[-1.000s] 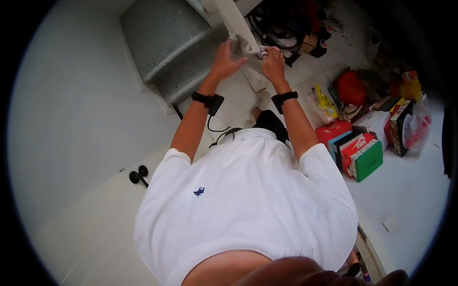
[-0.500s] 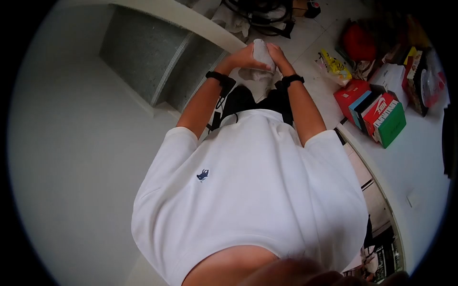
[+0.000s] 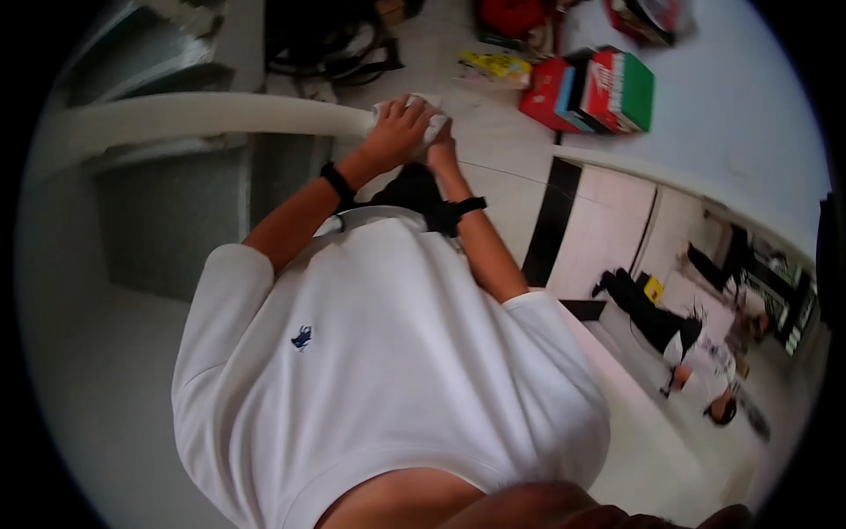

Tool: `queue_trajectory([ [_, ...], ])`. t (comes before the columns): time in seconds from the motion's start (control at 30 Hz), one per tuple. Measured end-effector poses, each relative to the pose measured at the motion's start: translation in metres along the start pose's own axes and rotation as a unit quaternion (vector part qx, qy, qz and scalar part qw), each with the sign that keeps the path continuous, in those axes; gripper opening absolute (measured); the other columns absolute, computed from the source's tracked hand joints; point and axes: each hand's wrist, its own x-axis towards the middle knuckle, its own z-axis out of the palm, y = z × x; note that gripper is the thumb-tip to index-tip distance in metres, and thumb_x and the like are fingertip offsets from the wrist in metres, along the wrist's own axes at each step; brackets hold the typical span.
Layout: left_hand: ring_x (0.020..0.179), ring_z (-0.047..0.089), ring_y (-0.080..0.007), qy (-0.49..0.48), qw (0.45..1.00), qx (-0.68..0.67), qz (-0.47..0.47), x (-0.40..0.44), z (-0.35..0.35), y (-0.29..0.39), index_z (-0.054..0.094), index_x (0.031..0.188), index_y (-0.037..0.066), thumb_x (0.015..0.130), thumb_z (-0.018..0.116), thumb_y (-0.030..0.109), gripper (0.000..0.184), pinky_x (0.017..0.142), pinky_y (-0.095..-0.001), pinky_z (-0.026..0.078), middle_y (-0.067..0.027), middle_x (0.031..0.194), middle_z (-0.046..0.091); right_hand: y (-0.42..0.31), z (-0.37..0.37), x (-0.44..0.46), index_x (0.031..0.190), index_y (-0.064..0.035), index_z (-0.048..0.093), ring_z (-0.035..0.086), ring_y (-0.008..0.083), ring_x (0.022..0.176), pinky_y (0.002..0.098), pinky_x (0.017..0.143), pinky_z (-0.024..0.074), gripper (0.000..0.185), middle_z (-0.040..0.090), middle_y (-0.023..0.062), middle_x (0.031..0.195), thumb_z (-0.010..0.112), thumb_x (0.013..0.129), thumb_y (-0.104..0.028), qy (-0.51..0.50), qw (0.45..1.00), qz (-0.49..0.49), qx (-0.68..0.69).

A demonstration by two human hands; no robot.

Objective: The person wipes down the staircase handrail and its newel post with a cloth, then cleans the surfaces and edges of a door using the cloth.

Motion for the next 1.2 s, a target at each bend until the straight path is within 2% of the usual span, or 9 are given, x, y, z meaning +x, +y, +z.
queue_trajectory([
  [0.13,0.129,0.042,-0.039,0.105,0.993,-0.05,0.017,-0.007,0.022,0.0,0.047,0.133,0.009,0.083,0.058,0.01,0.051,0.108,-0.0528,0.031,-0.0178,0.135,0.046,-0.06,-0.022,-0.042,0.141,-0.0044,0.035,0.05,0.0352,0.125,0.0381,0.104,0.0389,0.054,0.053,0.0252,0.131,0.038,0.101,-0.04,0.04,0.99,0.028,0.134],
  [0.27,0.129,0.042,-0.04,0.071,0.988,-0.13,0.043,-0.027,0.013,-0.03,0.046,0.133,0.005,0.082,0.059,0.006,0.052,0.107,-0.0489,0.034,-0.0205,0.136,0.045,-0.088,-0.006,-0.089,0.15,0.0058,0.003,0.023,0.0527,0.137,0.0493,0.114,0.0228,0.099,0.019,0.0377,0.148,0.066,0.078,-0.022,0.034,0.986,-0.16,-0.023],
  [0.43,0.119,0.049,-0.0423,-0.057,0.939,-0.337,-0.037,-0.046,0.033,-0.064,0.042,0.135,-0.001,0.075,0.068,0.005,0.066,0.101,-0.0455,0.042,-0.0244,0.135,0.043,-0.103,0.009,-0.115,0.151,-0.0006,-0.011,0.022,0.0622,0.132,0.0623,0.102,0.0363,0.132,0.006,0.0449,0.146,0.084,0.064,-0.027,0.031,0.954,-0.119,-0.274],
  [0.53,0.109,0.054,-0.0426,-0.003,0.969,-0.24,0.049,-0.04,0.05,-0.079,0.042,0.131,-0.003,0.071,0.075,0.01,0.07,0.093,-0.0472,0.045,-0.0247,0.126,0.05,-0.12,0.011,-0.102,0.15,0.003,-0.009,0.025,0.0617,0.13,0.0534,0.11,0.032,0.14,0.014,0.0496,0.138,0.088,0.055,-0.029,-0.009,0.955,-0.025,-0.296],
  [0.7,0.095,0.06,-0.0423,-0.1,0.969,-0.223,-0.015,-0.036,0.059,-0.089,0.048,0.117,-0.003,0.058,0.087,0.021,0.075,0.082,-0.0475,0.049,-0.021,0.103,0.064,-0.123,0.017,-0.057,0.144,-0.0012,0.027,0.046,0.0508,0.111,0.0505,0.091,0.0507,0.121,0.034,0.03,0.131,0.093,0.045,-0.022,0.062,0.948,-0.036,-0.309],
  [0.97,0.101,0.063,-0.0386,-0.177,0.947,-0.266,-0.019,-0.032,0.072,-0.099,0.056,0.12,0.005,0.059,0.088,0.029,0.073,0.084,-0.0463,0.051,-0.0207,0.11,0.066,-0.136,0.007,-0.054,0.143,-0.0022,0.029,0.041,0.0561,0.12,0.0555,0.095,0.0468,0.123,0.033,0.034,0.137,0.094,0.042,-0.029,0.003,0.949,0.008,-0.315],
  [1.07,0.092,0.066,-0.0347,-0.288,0.917,-0.277,0.013,-0.025,0.114,-0.131,0.071,0.102,0.006,0.06,0.085,0.052,0.064,0.081,-0.0427,0.052,-0.0172,0.1,0.07,-0.1,0.001,-0.015,0.142,-0.0028,0.031,0.036,0.0551,0.129,0.059,0.098,0.0431,0.123,0.034,0.0367,0.142,0.093,0.043,-0.041,-0.096,0.937,-0.089,-0.325],
  [1.1,0.1,0.064,-0.0269,-0.446,0.849,-0.278,-0.054,-0.013,0.055,-0.113,0.063,0.119,0.006,0.065,0.086,0.044,0.07,0.089,-0.0391,0.049,-0.0136,0.116,0.067,-0.103,-0.002,-0.011,0.144,-0.0047,0.03,0.04,0.0518,0.129,0.0574,0.098,0.0438,0.125,0.039,0.0364,0.139,0.092,0.042,-0.045,-0.121,0.931,-0.074,-0.336],
  [1.2,0.093,0.066,-0.0344,-0.298,0.935,-0.193,-0.006,-0.026,0.107,-0.128,0.07,0.106,0.002,0.065,0.079,0.058,0.07,0.084,-0.043,0.051,-0.0199,0.101,0.07,-0.125,-0.009,-0.015,0.145,-0.009,0.031,0.044,0.0507,0.125,0.054,0.097,0.0457,0.123,0.04,0.0332,0.14,0.089,0.044,-0.049,-0.106,0.935,0.002,-0.338],
])
